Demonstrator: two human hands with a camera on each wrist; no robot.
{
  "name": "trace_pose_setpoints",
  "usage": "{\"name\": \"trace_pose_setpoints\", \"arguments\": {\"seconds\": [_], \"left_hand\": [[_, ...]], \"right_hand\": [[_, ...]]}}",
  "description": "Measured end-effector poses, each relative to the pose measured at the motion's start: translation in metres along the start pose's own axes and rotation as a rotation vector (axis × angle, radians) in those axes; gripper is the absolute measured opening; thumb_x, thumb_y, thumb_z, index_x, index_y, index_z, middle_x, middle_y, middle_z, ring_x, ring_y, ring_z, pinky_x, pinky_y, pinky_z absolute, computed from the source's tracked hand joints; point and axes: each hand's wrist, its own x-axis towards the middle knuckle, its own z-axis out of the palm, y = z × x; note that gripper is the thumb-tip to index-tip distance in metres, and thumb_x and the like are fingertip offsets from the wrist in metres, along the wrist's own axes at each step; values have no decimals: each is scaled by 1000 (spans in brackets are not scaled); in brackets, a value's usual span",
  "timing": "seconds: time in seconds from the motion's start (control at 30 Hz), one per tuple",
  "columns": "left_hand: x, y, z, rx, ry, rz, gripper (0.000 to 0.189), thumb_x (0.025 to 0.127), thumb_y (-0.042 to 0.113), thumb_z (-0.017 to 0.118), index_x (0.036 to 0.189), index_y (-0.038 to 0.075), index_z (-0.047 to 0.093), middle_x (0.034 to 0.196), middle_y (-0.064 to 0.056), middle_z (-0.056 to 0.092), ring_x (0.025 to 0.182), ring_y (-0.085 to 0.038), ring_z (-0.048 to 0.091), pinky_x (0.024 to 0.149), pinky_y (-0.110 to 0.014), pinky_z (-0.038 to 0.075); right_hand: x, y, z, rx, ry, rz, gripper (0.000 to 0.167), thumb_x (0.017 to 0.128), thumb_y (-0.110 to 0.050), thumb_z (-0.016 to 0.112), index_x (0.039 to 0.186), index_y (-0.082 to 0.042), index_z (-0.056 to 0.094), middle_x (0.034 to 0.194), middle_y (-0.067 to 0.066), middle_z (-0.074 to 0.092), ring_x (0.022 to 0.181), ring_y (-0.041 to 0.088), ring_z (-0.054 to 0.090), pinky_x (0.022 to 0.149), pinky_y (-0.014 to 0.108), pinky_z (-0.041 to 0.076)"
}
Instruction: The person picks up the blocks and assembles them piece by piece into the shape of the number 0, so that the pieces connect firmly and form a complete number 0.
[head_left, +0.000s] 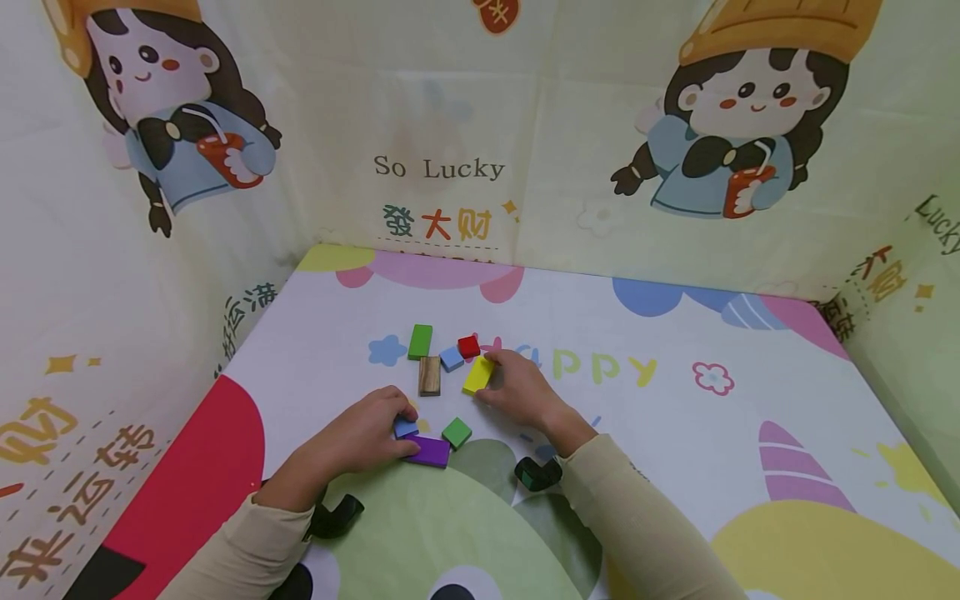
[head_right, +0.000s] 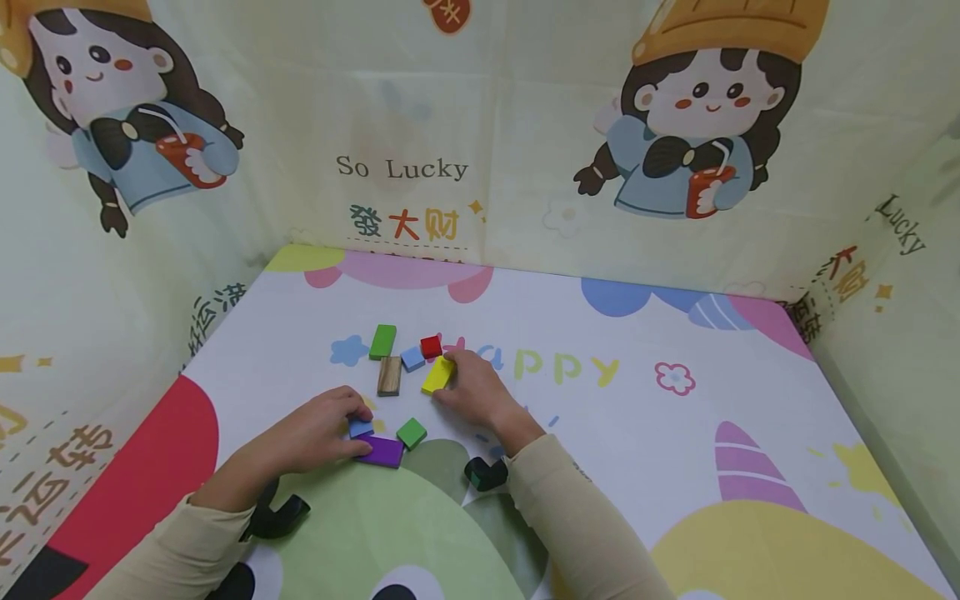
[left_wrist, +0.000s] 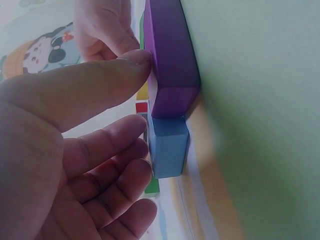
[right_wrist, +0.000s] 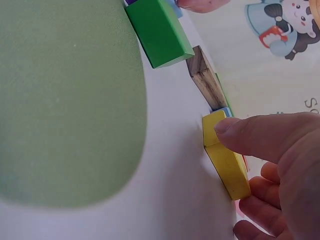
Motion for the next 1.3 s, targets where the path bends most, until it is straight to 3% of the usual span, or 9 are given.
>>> {"name": "trace_pose_setpoints", "arguments": {"seconds": [1.3], "left_hand": [[-1,0,0,11,3,6,30,82,22,84,103,5,70,108,-3,59,100,-21,57,90,-38,52]], "right_hand": [[-6,-2,-2,-26,-40,-48,65,87,-19,78,143,-1,49,144,14,50,133,30,45,106,43,42]]}}
